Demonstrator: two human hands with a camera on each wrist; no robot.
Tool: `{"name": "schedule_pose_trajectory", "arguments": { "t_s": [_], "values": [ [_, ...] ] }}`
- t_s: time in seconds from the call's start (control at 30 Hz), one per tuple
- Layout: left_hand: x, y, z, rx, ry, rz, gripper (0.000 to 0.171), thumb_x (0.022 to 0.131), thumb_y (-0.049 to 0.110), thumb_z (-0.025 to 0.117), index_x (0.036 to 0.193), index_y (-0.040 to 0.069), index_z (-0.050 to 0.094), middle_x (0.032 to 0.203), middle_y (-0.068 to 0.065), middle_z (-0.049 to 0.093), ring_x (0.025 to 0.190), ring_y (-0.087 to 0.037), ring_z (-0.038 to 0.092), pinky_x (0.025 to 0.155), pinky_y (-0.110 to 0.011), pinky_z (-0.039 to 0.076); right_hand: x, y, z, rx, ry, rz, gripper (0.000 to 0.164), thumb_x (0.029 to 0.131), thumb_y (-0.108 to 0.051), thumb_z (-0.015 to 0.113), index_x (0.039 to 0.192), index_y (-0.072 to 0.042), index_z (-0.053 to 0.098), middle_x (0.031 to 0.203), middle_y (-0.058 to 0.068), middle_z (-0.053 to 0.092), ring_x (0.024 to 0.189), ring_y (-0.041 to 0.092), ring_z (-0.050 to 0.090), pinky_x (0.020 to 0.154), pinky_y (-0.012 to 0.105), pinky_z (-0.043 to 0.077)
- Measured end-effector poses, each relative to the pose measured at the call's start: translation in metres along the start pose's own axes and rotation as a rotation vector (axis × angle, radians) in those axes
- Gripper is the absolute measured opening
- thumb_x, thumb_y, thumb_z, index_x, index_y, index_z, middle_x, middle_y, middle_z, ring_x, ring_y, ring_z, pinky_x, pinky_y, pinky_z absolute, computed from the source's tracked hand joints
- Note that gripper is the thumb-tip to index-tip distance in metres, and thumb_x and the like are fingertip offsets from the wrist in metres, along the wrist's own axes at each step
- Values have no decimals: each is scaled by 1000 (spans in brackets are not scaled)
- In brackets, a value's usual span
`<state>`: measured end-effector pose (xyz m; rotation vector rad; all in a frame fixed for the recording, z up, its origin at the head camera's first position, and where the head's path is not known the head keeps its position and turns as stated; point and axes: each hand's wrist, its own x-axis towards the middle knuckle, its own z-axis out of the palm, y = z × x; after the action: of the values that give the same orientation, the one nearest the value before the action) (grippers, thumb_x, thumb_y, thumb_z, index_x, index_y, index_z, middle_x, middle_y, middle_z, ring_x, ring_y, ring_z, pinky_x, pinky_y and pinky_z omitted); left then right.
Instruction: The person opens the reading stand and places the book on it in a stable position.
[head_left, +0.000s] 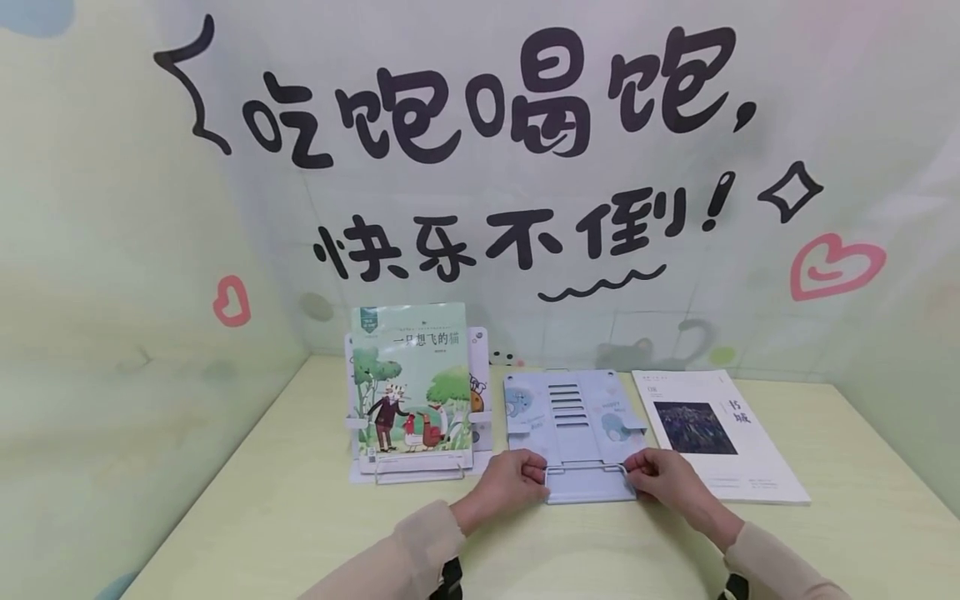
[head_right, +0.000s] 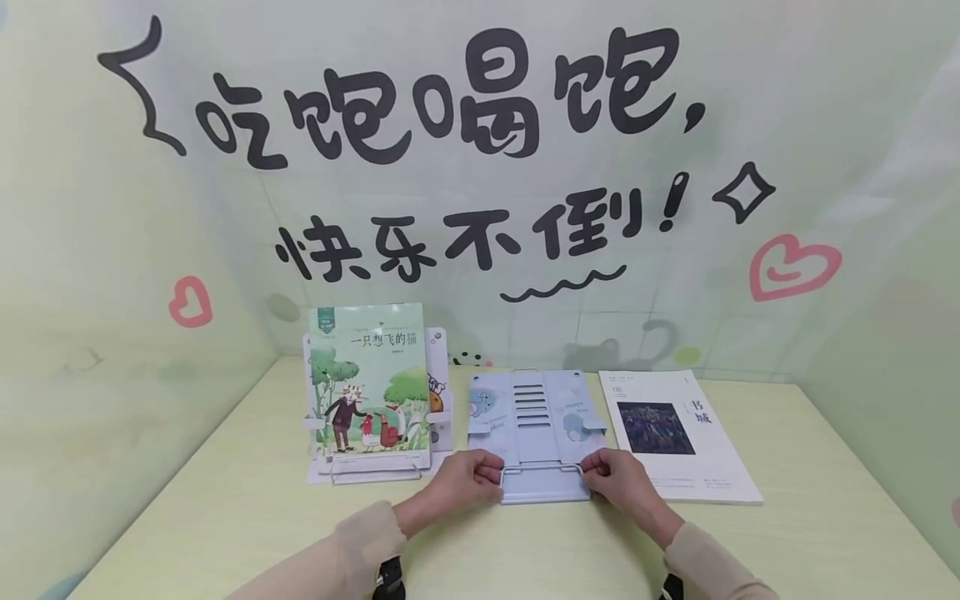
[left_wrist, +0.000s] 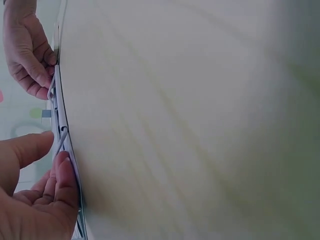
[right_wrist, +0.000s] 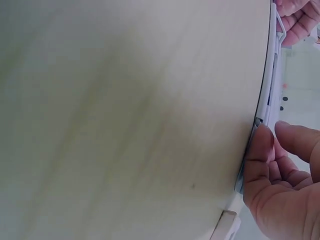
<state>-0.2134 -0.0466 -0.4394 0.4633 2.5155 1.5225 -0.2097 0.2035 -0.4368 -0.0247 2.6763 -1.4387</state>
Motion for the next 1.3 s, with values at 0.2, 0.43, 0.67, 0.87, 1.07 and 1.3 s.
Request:
{"name": "schedule_pose_trajectory", "arguments": {
  "t_s": [0.2,0.43,0.67,0.87,1.07,1.3],
  "values": [
    [2,-1,5,31,18,1,28,70,-8,73,96,-5,63,77,-3,62,67,-7,53,60,-17,48,0,1,0,61,-17,10,14,82,6,62,95,12,61,78,5,61,68,13,54,56,22,50],
    [3,1,7,72,26,2,29,70,-8,72,97,-4,64,77,-1,61,68,-7,53,61,-17,47,2,6,-3,70,-17,33,16,83,5,61,98,11,61,79,4,60,69,13,52,57,21,48],
    [3,4,6,84,17,7,29,69,-10,71,97,-5,63,76,-2,61,67,-8,52,60,-18,46,4,8,-4,61,-43,15,19,83,3,62,100,11,60,81,6,60,71,14,51,58,20,46],
    [2,6,7,132,6,2,31,69,-11,68,97,-1,59,76,0,57,67,-8,49,61,-19,43,4,9,-3,59,-69,5,19,84,3,61,100,11,58,82,7,59,72,14,50,58,21,45],
    [1,9,6,168,-13,22,33,69,-12,65,98,2,55,77,1,53,68,-8,47,61,-19,41,4,10,-5,61,-96,-15,14,84,4,60,96,9,55,80,4,55,72,15,48,58,21,44],
    [1,7,7,215,-46,31,34,71,-14,61,99,5,54,75,3,50,66,-7,45,60,-19,42,1,11,-6,78,-144,-75,16,81,5,60,94,8,52,77,2,50,69,10,46,59,19,41]
  ]
}}
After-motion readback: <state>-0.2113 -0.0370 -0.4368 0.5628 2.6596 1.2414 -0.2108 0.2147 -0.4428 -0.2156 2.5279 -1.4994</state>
